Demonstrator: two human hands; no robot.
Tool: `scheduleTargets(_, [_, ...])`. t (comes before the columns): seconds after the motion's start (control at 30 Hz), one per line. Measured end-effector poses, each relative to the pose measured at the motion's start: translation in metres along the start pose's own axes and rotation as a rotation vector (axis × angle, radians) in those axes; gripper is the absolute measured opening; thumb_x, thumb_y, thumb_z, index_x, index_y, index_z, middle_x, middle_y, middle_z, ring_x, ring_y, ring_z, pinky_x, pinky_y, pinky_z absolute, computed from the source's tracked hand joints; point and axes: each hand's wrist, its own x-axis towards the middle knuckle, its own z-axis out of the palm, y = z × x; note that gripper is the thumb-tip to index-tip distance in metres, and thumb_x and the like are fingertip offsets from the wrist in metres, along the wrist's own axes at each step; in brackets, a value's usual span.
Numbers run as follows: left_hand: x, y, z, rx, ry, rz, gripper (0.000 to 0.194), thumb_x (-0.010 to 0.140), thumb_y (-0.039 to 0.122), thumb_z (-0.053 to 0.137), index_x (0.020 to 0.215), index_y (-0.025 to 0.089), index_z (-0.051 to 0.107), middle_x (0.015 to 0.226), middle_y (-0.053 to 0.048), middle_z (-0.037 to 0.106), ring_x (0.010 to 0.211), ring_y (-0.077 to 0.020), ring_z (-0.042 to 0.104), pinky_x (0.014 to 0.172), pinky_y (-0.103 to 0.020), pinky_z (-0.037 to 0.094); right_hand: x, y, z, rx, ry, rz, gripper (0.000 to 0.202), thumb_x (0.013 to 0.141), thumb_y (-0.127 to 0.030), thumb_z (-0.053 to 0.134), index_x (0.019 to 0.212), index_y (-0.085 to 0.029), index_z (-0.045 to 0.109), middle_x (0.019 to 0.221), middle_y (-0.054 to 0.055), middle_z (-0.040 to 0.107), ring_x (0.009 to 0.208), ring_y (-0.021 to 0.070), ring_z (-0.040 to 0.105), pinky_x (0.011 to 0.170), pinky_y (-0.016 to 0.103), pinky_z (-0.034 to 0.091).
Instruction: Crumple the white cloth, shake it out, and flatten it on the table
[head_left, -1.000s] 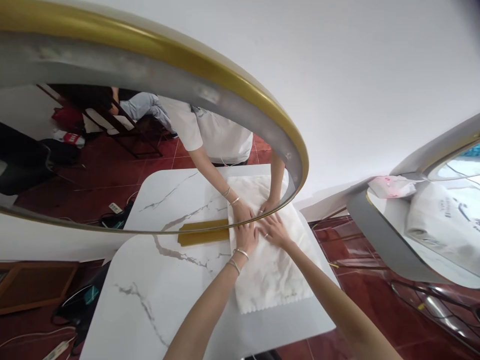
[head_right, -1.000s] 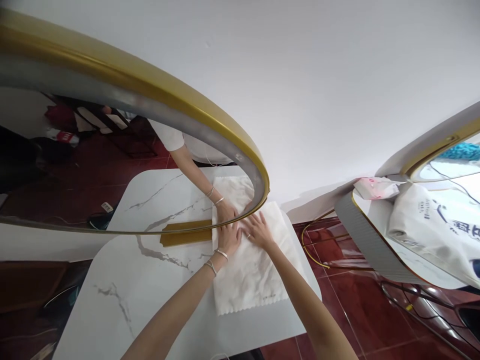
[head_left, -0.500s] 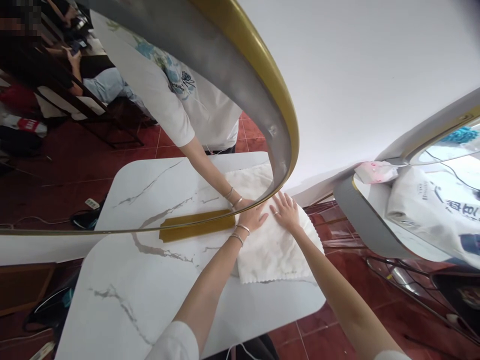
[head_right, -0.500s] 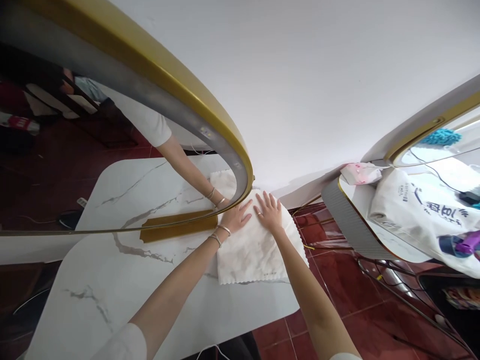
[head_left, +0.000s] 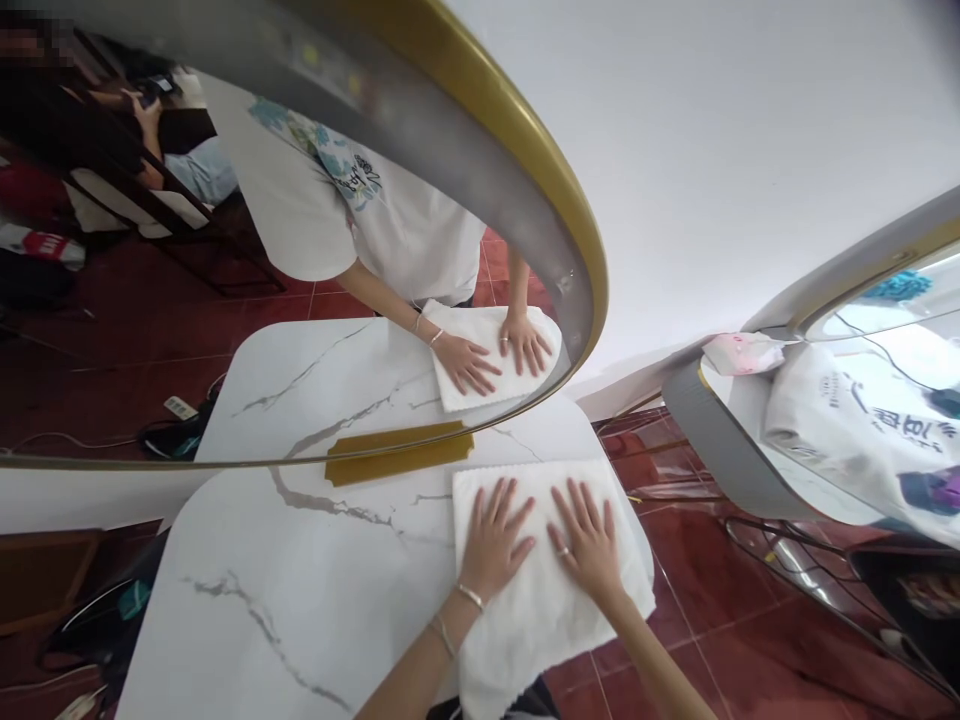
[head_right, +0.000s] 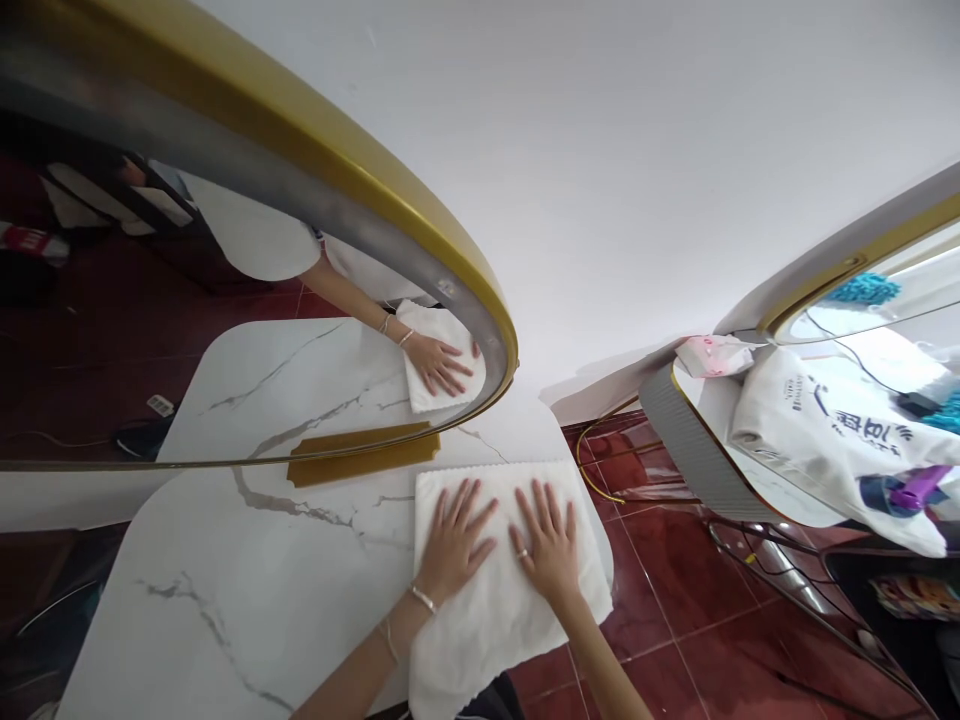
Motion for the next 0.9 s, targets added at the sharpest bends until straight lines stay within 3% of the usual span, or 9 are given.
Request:
scheduleTargets(0.23, [0.121, -0.025, 0.010, -0.019, -0.018, -0.099, 0.053, 0.092, 0.041, 0.046, 0.143, 0.027, 0.038, 0.155, -0.011, 0.026, 0.144, -0.0313, 0.020, 0.113, -0.060, 0.020, 0.118, 0.044, 0.016, -0.034, -0.015, -0.038, 0.054, 0.097, -0.041, 0.031, 0.149, -0.028, 0.026, 0.155, 0.006, 0.025, 0.144, 0.0265, 0.018, 0.114, 0.055, 0.010])
scheduleTargets(0.3, [0.142, -0.023, 0.013, -0.037, -0.030, -0.188, 0.052, 0.092, 0.033, 0.045, 0.143, 0.024, 0.039, 0.154, -0.013, 0.028, 0.142, -0.0336, 0.024, 0.111, -0.062, 0.021, 0.141, 0.049, 0.018, -0.038, -0.029, -0.043, 0.052, 0.097, -0.041, 0.030, 0.147, -0.027, 0.032, 0.155, 0.006, 0.026, 0.144, 0.0260, 0.018, 0.114, 0.054, 0.010])
scheduleTargets(0.37, [0.143, -0.015, 0.017, -0.058, 0.004, -0.271, 0.050, 0.093, 0.026, 0.041, 0.143, 0.020, 0.038, 0.153, -0.015, 0.029, 0.142, -0.0342, 0.024, 0.112, -0.061, 0.023, 0.155, 0.050, 0.018, -0.038, -0.028, -0.039, 0.051, 0.097, -0.041, 0.030, 0.146, -0.027, 0.034, 0.155, 0.006, 0.026, 0.144, 0.0257, 0.018, 0.114, 0.053, 0.011])
scheduleTargets(0.43, [0.123, -0.001, 0.020, -0.071, 0.057, -0.271, 0.051, 0.093, 0.026, 0.039, 0.144, 0.019, 0.036, 0.155, -0.014, 0.025, 0.144, -0.0330, 0.019, 0.113, -0.059, 0.021, 0.158, 0.049, 0.017, -0.022, -0.009, -0.036, 0.051, 0.098, -0.042, 0.030, 0.145, -0.025, 0.036, 0.154, 0.006, 0.028, 0.143, 0.0254, 0.019, 0.115, 0.053, 0.012])
scheduleTargets(0.57, [0.045, 0.030, 0.017, -0.068, 0.078, -0.125, 0.062, 0.092, 0.047, 0.043, 0.148, 0.027, 0.025, 0.159, -0.010, 0.014, 0.146, -0.0312, 0.011, 0.115, -0.061, 0.013, 0.133, 0.046, 0.014, 0.076, 0.107, 0.002, 0.046, 0.098, -0.039, 0.031, 0.136, -0.019, 0.048, 0.144, 0.010, 0.044, 0.138, 0.0243, 0.032, 0.114, 0.048, 0.021])
scheduleTargets(0.73, [-0.032, 0.055, 0.002, -0.090, -0.004, -0.068, 0.063, 0.090, 0.050, 0.046, 0.147, 0.032, 0.027, 0.159, -0.007, 0.014, 0.145, -0.0317, 0.015, 0.114, -0.062, 0.013, 0.039, 0.036, 0.005, 0.149, 0.229, 0.135, 0.043, 0.094, -0.042, 0.042, 0.129, -0.018, 0.055, 0.128, 0.016, 0.053, 0.122, 0.0288, 0.046, 0.101, 0.047, 0.040])
scheduleTargets(0.8, [-0.051, 0.061, -0.004, -0.118, -0.049, -0.032, 0.064, 0.089, 0.050, 0.048, 0.147, 0.033, 0.027, 0.159, -0.006, 0.015, 0.145, -0.0309, 0.016, 0.114, -0.061, 0.015, -0.006, 0.027, 0.001, 0.140, 0.199, 0.160, 0.049, 0.094, -0.043, 0.041, 0.138, -0.020, 0.045, 0.130, 0.016, 0.050, 0.120, 0.0306, 0.047, 0.098, 0.049, 0.041])
scheduleTargets(0.9, [-0.078, 0.067, -0.010, -0.151, -0.081, 0.007, 0.067, 0.089, 0.054, 0.047, 0.148, 0.033, 0.024, 0.158, -0.006, 0.015, 0.145, -0.0305, 0.017, 0.114, -0.060, 0.017, -0.061, 0.010, -0.003, 0.093, 0.118, 0.108, 0.059, 0.095, -0.047, 0.033, 0.150, -0.028, 0.022, 0.147, 0.012, 0.035, 0.133, 0.0330, 0.035, 0.106, 0.057, 0.030])
